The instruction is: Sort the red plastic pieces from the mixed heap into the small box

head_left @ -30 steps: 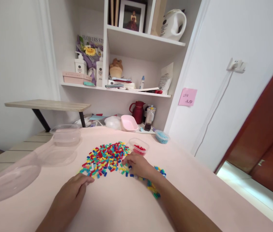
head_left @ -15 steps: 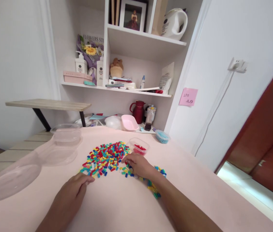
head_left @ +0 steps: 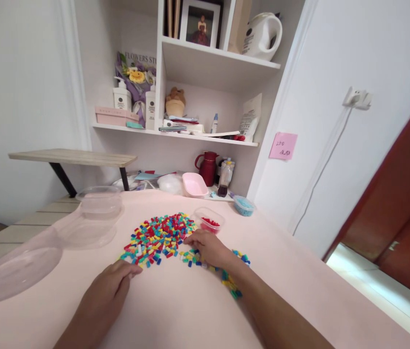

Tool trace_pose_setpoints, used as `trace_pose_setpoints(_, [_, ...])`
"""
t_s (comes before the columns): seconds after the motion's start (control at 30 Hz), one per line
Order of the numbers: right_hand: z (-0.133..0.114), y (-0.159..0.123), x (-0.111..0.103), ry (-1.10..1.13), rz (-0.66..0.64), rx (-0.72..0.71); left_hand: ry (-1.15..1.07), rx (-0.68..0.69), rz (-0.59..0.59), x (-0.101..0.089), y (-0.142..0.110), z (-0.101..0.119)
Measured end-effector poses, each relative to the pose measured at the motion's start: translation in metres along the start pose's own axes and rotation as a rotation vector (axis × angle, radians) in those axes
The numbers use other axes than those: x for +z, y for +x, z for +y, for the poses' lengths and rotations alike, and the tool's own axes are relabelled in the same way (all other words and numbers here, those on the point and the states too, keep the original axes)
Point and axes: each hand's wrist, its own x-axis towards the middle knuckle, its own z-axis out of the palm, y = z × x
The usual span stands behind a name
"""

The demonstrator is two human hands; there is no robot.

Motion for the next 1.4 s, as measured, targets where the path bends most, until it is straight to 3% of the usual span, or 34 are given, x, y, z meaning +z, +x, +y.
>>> trace_pose_setpoints(0.43, [-0.026, -0.006, 0.006, -0.168, -0.03, -0.028, 0.041, 0.013, 0.001, 0.0, 0.001, -0.002])
trace_pose_setpoints(0.63, [-0.035, 0.002, 0.015, -0.215, -0.002, -0.184, 0.066, 0.021, 0.002, 0.0, 0.001, -0.004])
trace_pose_setpoints(0.77, [-0.026, -0.005, -0.008, -0.204, -0.175, -0.128, 0.069, 0.03, 0.013, 0.0, 0.0, -0.005])
trace_pose_setpoints(0.9, [-0.007, -0.02, -0.044, -0.175, -0.325, 0.055, 0.068, 0.019, 0.012, 0.001, 0.001, -0.004])
trace_pose_setpoints(1.0, [0.003, -0.023, -0.054, -0.182, -0.239, 0.156, 0.065, 0.021, 0.005, 0.001, 0.002, -0.004])
trace_pose_setpoints(1.17, [-0.005, -0.011, -0.03, -0.134, -0.015, 0.065, 0.067, 0.008, 0.003, 0.0, 0.0, -0.002])
trace_pose_setpoints(1.3, [-0.013, -0.002, -0.002, -0.268, 0.005, 0.077, 0.061, -0.007, 0.025, -0.001, -0.002, 0.002])
trace_pose_setpoints(1.4, [-0.014, 0.002, 0.006, -0.29, 0.017, 0.127, 0.052, 0.0, 0.029, 0.0, -0.002, 0.003])
